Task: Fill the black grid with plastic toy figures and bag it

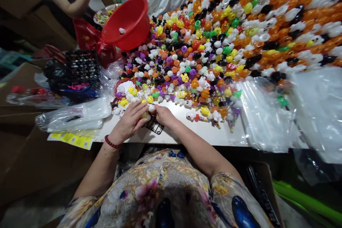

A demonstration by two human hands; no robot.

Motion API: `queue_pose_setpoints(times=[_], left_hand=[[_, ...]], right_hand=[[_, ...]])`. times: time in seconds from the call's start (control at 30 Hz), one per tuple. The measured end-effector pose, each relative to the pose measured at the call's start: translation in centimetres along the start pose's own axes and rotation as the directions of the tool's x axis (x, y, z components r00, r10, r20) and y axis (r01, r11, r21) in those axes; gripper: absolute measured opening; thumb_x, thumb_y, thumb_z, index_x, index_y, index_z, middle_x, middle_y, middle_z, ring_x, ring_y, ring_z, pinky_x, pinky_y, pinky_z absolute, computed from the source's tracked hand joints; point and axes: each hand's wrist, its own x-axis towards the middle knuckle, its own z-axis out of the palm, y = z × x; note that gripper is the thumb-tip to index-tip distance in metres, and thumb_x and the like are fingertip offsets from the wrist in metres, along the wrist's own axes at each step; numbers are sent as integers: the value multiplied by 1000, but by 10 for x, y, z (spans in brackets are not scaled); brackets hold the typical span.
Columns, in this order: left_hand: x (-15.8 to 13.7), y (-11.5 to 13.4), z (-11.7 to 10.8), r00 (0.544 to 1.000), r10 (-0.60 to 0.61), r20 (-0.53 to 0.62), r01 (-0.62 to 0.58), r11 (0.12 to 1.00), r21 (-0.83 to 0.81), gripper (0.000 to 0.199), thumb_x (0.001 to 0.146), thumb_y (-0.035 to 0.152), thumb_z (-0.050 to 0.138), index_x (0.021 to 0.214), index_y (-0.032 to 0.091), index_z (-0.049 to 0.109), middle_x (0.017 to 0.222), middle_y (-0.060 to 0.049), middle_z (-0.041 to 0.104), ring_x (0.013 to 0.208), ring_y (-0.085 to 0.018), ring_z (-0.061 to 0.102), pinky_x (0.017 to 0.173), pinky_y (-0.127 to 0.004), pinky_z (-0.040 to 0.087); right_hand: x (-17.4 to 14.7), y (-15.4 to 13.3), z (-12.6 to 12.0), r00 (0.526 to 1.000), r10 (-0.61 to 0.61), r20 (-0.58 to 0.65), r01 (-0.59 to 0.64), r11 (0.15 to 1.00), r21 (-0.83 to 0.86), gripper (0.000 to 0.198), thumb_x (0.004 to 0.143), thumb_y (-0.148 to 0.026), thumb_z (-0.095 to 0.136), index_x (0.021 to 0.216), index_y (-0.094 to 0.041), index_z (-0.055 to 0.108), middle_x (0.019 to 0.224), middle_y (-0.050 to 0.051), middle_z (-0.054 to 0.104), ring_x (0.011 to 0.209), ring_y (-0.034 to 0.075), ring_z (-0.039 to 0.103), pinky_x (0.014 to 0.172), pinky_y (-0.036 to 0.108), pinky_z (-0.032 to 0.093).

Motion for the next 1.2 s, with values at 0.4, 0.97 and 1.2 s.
queue_pose_setpoints(times=[0.4, 0.97, 1.2], left_hand=[[10, 8, -6, 998, 26, 54, -32, 991, 130, 51, 98, 39, 45, 147, 26, 42, 152, -12, 45, 145, -28, 35, 120, -57, 23], [14, 7, -7, 998, 56, 32, -61, 981, 182, 50, 97, 38, 47, 146, 26, 45, 144, -9, 55, 144, -30, 36, 119, -61, 20], [10, 10, -13, 998, 52, 26, -56, 980, 191, 47, 97, 37, 47, 142, 24, 50, 146, -9, 54, 144, -28, 36, 121, -57, 19]], right_hand=[[6, 10, 13, 995, -81, -55, 87, 989, 123, 20, 83, -9, 57, 94, -17, 72, 86, 3, 65, 79, 16, 58, 75, 26, 45], [-11, 10, 22, 964, -145, -221, 169, 981, 91, 17, 85, -16, 62, 101, -15, 68, 104, 9, 67, 97, 20, 62, 86, 33, 51], [-126, 51, -37, 802, -192, -565, -28, 934, -357, 30, 95, -18, 45, 118, -18, 63, 108, 13, 63, 101, 25, 57, 89, 42, 50]])
